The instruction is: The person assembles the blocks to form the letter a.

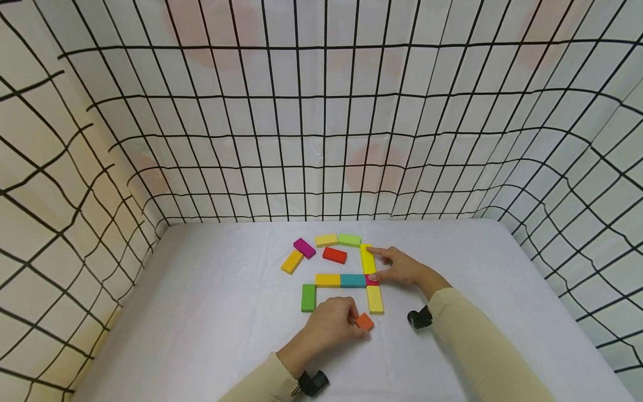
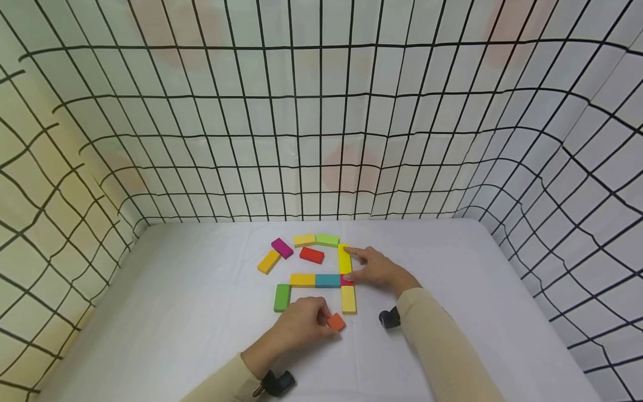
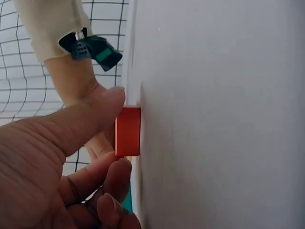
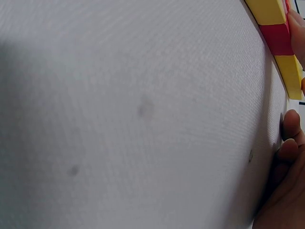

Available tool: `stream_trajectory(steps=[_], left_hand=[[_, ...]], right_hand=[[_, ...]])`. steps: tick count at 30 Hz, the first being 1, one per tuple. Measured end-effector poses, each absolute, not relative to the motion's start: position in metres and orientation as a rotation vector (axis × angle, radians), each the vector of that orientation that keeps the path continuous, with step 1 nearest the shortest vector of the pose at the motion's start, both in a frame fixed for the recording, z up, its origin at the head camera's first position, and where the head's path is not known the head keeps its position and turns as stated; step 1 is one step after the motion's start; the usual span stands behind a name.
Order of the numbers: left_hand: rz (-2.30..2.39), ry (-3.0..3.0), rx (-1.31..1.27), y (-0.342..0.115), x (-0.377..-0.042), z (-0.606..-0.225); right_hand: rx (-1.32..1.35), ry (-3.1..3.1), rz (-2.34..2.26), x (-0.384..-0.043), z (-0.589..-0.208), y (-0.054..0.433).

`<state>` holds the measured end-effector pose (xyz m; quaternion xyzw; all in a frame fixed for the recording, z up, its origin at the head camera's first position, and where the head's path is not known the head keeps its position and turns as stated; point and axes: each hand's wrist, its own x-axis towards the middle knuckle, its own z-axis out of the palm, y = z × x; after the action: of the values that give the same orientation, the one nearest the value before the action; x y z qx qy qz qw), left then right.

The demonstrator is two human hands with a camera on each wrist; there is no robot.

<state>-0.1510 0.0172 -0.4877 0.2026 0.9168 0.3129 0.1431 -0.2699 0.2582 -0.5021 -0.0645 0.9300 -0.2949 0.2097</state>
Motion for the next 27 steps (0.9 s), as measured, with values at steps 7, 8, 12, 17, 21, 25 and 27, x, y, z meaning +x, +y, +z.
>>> stream_trajectory(steps=[7, 8, 12, 17, 21, 25, 27], left_hand=[[0.884, 2.659, 0.583, 0.024, -0.149, -0.485], [0.881, 2.661, 0.579, 0.024, -0.149, -0.485], [0.874, 2.666, 0.570, 0.027, -0.149, -0.485], [0.872, 2.669, 0.564, 0.029, -0.150, -0.487], [0.874, 2.671, 0.563, 0.030, -0.150, -0.488], [0.866, 2.674, 0.561, 0.030, -0.150, -0.489], [0.863, 2.674, 0.557, 0.031, -0.150, -0.489]], right_hand=[[-0.205, 2.589, -0.822, -0.272, -0.505, 0.260], [-0.207, 2.588, -0.823, -0.272, -0.505, 0.260], [-0.215, 2.593, -0.827, -0.272, -0.505, 0.259], [-0.232, 2.603, -0.820, -0.272, -0.504, 0.258], [-0.233, 2.605, -0.807, -0.272, -0.503, 0.258], [-0.228, 2.603, -0.805, -0.272, -0.503, 0.258], [-0.217, 2.601, -0.806, -0.271, -0.503, 0.258]])
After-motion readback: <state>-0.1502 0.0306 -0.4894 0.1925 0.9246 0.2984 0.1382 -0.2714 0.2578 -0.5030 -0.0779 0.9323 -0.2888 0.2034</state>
